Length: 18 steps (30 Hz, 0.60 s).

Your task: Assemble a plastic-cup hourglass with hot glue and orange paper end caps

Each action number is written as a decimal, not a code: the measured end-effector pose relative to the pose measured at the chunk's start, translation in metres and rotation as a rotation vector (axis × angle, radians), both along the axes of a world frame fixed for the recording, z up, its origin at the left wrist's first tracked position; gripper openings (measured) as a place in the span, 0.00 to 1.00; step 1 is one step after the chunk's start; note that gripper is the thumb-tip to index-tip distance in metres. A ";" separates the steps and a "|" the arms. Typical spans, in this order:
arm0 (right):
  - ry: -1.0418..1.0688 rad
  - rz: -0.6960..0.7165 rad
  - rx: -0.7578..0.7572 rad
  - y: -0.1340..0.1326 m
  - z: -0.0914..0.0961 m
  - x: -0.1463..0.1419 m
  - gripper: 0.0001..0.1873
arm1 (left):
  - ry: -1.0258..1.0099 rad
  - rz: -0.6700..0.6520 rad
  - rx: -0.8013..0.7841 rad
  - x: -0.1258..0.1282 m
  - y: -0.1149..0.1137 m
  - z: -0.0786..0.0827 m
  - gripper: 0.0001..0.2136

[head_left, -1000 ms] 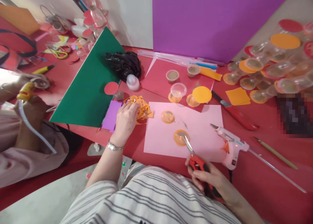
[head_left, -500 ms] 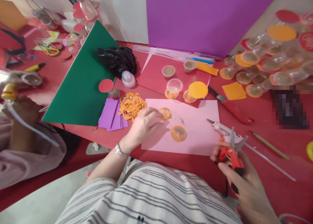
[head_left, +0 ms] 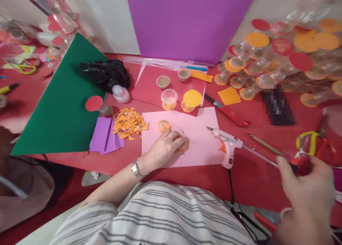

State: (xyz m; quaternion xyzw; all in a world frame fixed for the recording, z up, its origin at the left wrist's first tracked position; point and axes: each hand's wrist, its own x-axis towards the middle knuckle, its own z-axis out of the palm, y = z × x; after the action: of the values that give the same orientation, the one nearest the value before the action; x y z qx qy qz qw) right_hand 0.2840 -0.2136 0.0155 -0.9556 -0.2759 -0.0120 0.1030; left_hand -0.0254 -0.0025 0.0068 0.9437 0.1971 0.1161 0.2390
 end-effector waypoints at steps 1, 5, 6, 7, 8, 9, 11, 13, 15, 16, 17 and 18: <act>0.000 -0.053 -0.040 0.004 0.002 0.007 0.37 | -0.013 -0.001 0.010 0.001 0.001 0.000 0.15; -0.016 -0.138 -0.195 0.021 0.003 0.026 0.37 | -0.060 0.011 0.036 0.004 0.002 -0.004 0.14; -0.017 -0.153 -0.214 0.023 0.003 0.029 0.37 | -0.061 0.016 0.033 0.006 0.001 -0.006 0.15; -0.016 -0.167 -0.228 0.025 0.002 0.032 0.36 | -0.062 0.020 0.029 0.007 0.000 -0.008 0.16; -0.014 -0.179 -0.236 0.027 0.000 0.033 0.35 | -0.061 0.021 0.020 0.008 -0.001 -0.010 0.19; -0.012 -0.191 -0.245 0.028 -0.001 0.035 0.35 | -0.065 0.024 0.009 0.009 -0.002 -0.011 0.20; -0.014 -0.216 -0.255 0.030 -0.002 0.036 0.36 | -0.073 0.031 -0.032 0.011 -0.004 -0.010 0.20; -0.013 -0.230 -0.256 0.032 -0.004 0.036 0.37 | -0.098 0.051 -0.094 0.011 -0.003 -0.006 0.19; -0.005 -0.243 -0.258 0.032 -0.006 0.035 0.38 | -0.144 0.078 -0.179 0.011 -0.001 0.000 0.18; -0.004 -0.252 -0.258 0.032 -0.007 0.035 0.39 | -0.177 0.089 -0.233 0.011 0.000 0.002 0.18; -0.004 -0.266 -0.259 0.030 -0.009 0.035 0.40 | -0.214 0.100 -0.290 0.011 0.001 0.005 0.17; -0.011 -0.273 -0.252 0.028 -0.011 0.036 0.41 | -0.249 0.110 -0.352 0.011 0.002 0.007 0.16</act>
State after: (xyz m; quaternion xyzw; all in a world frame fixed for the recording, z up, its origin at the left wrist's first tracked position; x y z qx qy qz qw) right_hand 0.3203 -0.1853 0.0040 -0.9894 -0.1436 0.0033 -0.0215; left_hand -0.0144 -0.0001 0.0142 0.8536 0.2344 0.2087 0.4158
